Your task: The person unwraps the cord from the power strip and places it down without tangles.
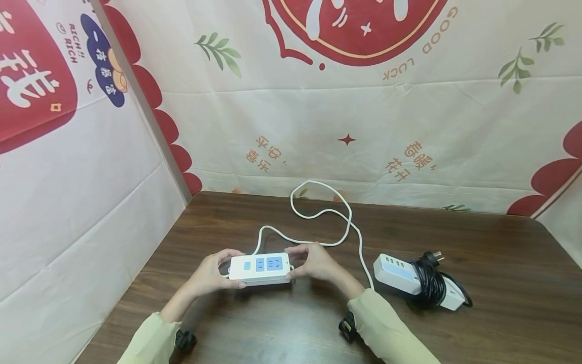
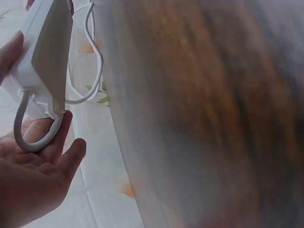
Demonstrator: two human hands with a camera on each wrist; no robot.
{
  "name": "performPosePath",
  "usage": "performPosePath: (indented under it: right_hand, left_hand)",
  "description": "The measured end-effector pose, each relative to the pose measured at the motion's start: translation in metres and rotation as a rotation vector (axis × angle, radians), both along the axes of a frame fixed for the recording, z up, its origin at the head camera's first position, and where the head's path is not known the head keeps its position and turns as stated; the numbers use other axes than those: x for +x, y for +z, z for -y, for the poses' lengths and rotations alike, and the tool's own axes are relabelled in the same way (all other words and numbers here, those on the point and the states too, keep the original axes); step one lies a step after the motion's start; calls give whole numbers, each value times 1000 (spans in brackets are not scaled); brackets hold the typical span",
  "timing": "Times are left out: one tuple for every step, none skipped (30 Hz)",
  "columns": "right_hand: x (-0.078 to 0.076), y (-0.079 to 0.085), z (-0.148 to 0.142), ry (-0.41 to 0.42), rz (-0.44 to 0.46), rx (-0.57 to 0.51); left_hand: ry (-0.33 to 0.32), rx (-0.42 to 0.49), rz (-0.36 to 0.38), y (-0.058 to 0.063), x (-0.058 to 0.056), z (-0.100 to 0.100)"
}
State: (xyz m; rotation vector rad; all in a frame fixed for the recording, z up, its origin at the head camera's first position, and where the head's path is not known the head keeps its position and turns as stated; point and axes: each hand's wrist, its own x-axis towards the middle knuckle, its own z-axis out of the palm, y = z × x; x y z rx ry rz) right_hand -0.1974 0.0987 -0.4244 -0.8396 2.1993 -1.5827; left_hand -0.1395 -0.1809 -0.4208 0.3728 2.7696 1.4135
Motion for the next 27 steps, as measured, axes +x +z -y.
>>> performPosePath:
  right_hand:
    - [0,0,0,0,3,0]
    - [1,-1,0,-1,7,0]
    - [1,-1,0,-2,11,0]
    - [2,-1,0,-4,13,6]
    - [2,-1,0,-4,12,14]
    - [2,-2,0,-6,14,21]
    - [3,-3,0,-8,14,26]
    - [3,-3,-1,-7,14,29]
    - [4,-4,-1,-8,14,32]
    - [4,-5,-1,-7,13,34]
    - [4,-6,0,-6,16,33]
    - [5,-7,0,-8,24,29]
    - [5,-7,0,-7,31,25]
    - [5,-8,1,-3,35,23]
    - [5,-8,1,3,39,26]
    - [5,-9,2,13,35,31]
    - [5,-8,3,25,34,31]
    - [4,-8,4,37,23,36]
    - [4,-7,5,51,5,44]
    - [4,-6,6,61,-15,55]
    - [4,-6,7,66,-32,66]
    - [4,-5,7,67,-48,70]
    - [4,-5,7,71,-67,66]
    - [5,-5,7,69,-77,64]
    - [5,-5,7,69,-83,53]
    - [2,-12,5,82,-104,25]
    - [3,-13,4,82,-102,12]
  left_hand:
    - [-4,-5,1,0,0,0]
    - [-9,-15,5,0,0,0]
    - [-15,-25,9,0,-1,0]
    - [-22,-36,14,0,-1,0]
    - [-29,-47,22,1,-2,0]
    - [-36,-59,28,1,-2,0]
    - [-41,-75,33,1,-3,0]
    - [-46,-92,39,0,-3,0]
    - [-50,-106,41,0,-3,-1]
    - [-53,-121,42,0,-4,-1]
    - [-58,-138,34,0,-4,-2]
    - [-61,-157,27,-1,-4,-3]
    - [-68,-178,16,-1,-4,-4]
    - [-76,-203,4,-1,-4,-6]
    - [-85,-237,-15,0,-3,-8]
    - [-93,-266,-29,0,-3,-10]
    - [-101,-298,-44,1,-2,-12]
    - [-106,-327,-51,2,-2,-14]
    - [-112,-357,-60,3,-2,-16]
    - [-115,-383,-64,4,-2,-17]
    - [-115,-403,-65,6,-2,-19]
    - [-116,-412,-60,7,-2,-20]
    - [-116,-420,-58,7,-2,-21]
    - [-115,-417,-52,8,-2,-22]
    - [-115,-408,-46,9,-2,-23]
    - [-113,-396,-42,9,-2,-24]
    - [-109,-372,-38,9,-3,-25]
